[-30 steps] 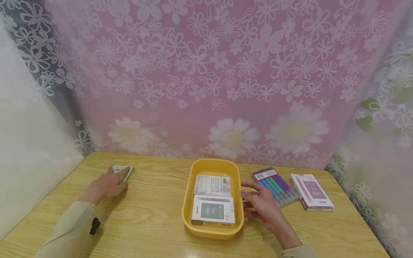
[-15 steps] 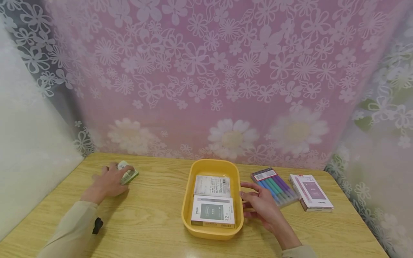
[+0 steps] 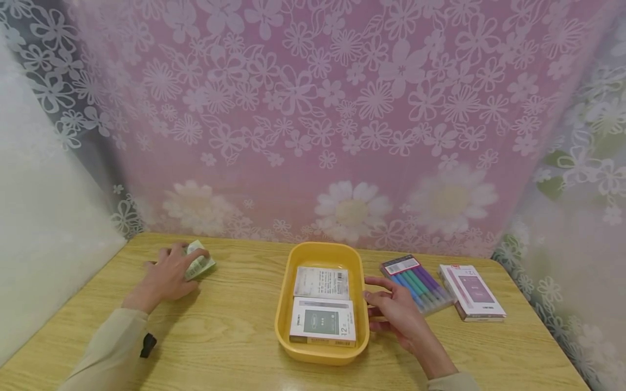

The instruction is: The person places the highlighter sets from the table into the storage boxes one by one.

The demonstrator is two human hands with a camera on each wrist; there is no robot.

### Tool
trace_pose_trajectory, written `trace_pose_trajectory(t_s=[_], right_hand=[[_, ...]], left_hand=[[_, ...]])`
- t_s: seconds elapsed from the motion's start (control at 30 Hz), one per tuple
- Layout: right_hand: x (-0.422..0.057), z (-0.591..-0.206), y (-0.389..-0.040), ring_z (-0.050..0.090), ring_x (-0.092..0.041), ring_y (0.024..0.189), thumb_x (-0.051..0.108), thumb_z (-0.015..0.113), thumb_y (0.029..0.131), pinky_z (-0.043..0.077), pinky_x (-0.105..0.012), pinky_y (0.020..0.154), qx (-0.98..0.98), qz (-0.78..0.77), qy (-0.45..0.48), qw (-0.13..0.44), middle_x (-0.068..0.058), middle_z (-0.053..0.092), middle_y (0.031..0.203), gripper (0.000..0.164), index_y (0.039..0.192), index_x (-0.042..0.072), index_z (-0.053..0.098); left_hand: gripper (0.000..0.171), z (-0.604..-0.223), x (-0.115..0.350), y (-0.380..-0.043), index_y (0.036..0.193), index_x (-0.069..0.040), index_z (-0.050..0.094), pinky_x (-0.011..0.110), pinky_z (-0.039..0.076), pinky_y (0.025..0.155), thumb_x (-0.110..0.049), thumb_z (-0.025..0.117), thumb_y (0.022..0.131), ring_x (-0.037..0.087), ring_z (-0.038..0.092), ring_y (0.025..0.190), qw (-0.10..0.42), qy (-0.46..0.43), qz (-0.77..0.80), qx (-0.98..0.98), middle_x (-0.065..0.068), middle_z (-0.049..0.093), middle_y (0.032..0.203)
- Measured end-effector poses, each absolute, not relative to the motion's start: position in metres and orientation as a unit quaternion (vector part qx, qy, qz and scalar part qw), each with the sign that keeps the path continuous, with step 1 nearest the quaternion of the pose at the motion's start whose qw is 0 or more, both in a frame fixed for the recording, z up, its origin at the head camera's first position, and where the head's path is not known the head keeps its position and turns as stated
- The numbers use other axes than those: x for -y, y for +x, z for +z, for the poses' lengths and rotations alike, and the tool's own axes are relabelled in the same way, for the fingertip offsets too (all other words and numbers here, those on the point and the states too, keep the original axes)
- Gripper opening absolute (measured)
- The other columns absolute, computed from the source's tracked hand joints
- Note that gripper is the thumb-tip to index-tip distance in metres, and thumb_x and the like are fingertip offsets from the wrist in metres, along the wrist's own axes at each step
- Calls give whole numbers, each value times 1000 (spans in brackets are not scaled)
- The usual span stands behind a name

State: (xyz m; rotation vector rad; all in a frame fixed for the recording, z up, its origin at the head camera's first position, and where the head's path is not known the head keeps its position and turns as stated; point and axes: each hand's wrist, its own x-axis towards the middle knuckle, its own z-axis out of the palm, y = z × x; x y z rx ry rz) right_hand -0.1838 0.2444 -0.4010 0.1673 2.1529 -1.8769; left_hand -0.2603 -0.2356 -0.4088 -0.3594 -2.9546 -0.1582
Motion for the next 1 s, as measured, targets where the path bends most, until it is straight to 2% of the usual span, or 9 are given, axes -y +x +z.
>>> trace_pose_trajectory(t_s=[0.17,0.4,0.63,1.0], right_hand=[[-245,-402,-184,73,-17,83,27,63,102,60,-28,64,-744,-650,56,142,0,75,99,64,155,5,35],[-246,-402,-183,73,-17,84,27,63,102,61,-29,65,-742,-652,53,144,0,75,99,64,155,5,35],[-246,-401,-182,73,-17,83,26,62,102,60,-28,64,-740,-655,51,143,0,75,99,62,154,5,36],[-246,-400,-184,72,-17,83,26,62,102,60,-29,64,-744,-652,51,139,0,75,98,62,154,5,37]], left_hand=[[60,-405,230,-258,139,-30,54,85,39,75,-25,77,84,61,43,123,87,-137,-73,984,31,35,152],[57,-400,222,-257,136,-34,54,78,42,72,-22,73,83,61,45,122,119,-157,-82,977,27,38,153],[63,-393,212,-254,139,-33,55,77,41,77,-19,73,80,57,43,125,129,-167,-110,971,25,38,153],[62,-383,196,-250,137,-36,56,69,43,79,-15,69,80,54,45,123,165,-191,-132,958,22,40,152]])
